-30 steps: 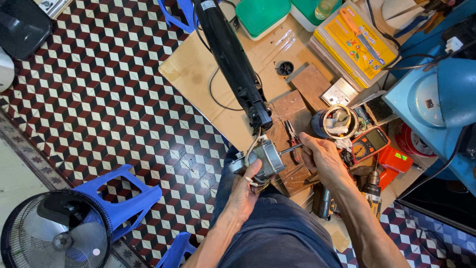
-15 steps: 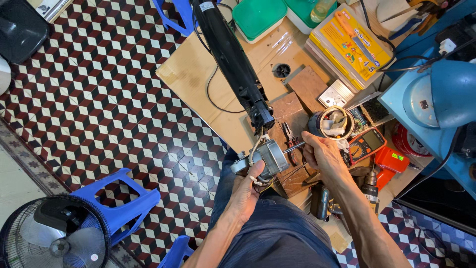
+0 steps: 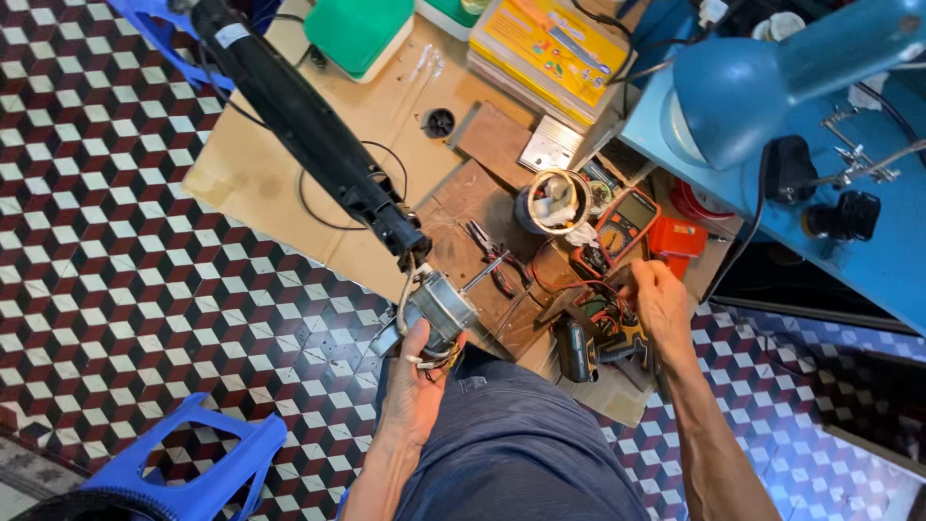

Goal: The person uses a cordless drill to tighten screws on a small electric motor attached to a black cylindrical housing. They repeatedly adjust the motor's position, use pliers to manipulate wires, and inspect the assembly throughout the process.

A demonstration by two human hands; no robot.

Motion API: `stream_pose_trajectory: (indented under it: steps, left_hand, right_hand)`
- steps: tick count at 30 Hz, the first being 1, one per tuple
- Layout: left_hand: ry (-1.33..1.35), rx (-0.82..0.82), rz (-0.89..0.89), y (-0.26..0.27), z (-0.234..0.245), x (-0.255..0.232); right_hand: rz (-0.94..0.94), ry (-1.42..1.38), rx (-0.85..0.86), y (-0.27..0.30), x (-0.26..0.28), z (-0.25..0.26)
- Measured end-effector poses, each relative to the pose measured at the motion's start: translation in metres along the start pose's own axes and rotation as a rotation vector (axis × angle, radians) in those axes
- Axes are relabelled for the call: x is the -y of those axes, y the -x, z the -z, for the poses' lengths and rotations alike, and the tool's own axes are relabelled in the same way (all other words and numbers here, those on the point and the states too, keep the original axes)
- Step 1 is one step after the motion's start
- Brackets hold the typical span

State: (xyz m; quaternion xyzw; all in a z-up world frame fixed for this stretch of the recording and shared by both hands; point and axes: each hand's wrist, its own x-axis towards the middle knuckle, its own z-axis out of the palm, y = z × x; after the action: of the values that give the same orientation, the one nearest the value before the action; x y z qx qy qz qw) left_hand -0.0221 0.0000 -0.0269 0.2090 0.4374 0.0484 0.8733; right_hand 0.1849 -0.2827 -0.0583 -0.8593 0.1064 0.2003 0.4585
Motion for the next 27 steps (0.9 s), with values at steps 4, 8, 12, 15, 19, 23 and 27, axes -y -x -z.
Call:
stream_pose_trajectory:
  steps: [4, 8, 12, 15, 19, 23, 27]
  left_hand:
    - [0.012, -0.024, 0.024, 0.004, -0.006, -0.003]
    - [0.055, -0.034, 0.043, 0.004, -0.008, -0.003]
    - [0.058, -0.025, 0.032, 0.003, -0.006, -0.003]
    - [0.051, -0.027, 0.020, 0.005, -0.006, -0.004]
    - [0.064, -0.038, 0.019, 0.006, -0.005, -0.004]
    - [0.080, -0.067, 0.014, 0.008, -0.005, -0.002]
    - [0.095, -0.060, -0.002, 0.009, -0.006, -0.002]
  right_hand:
    - [-0.165, 0.278, -0.104, 0.024, -0.082, 0.013]
    - [0.231, 0.431, -0.116, 0.030, -0.121, -0.010]
    - [0.096, 0.678, 0.124, 0.001, -0.115, -0.052]
    - [-0.007, 0.713, 0.262, -0.016, -0.102, -0.057]
    - [0.205, 0.830, 0.251, -0.017, -0.080, -0.063]
    - [0.563, 0.627, 0.119, -0.009, -0.040, -0.112]
    - [0.825, 0.721, 0.046, -0.023, -0.028, -0.162]
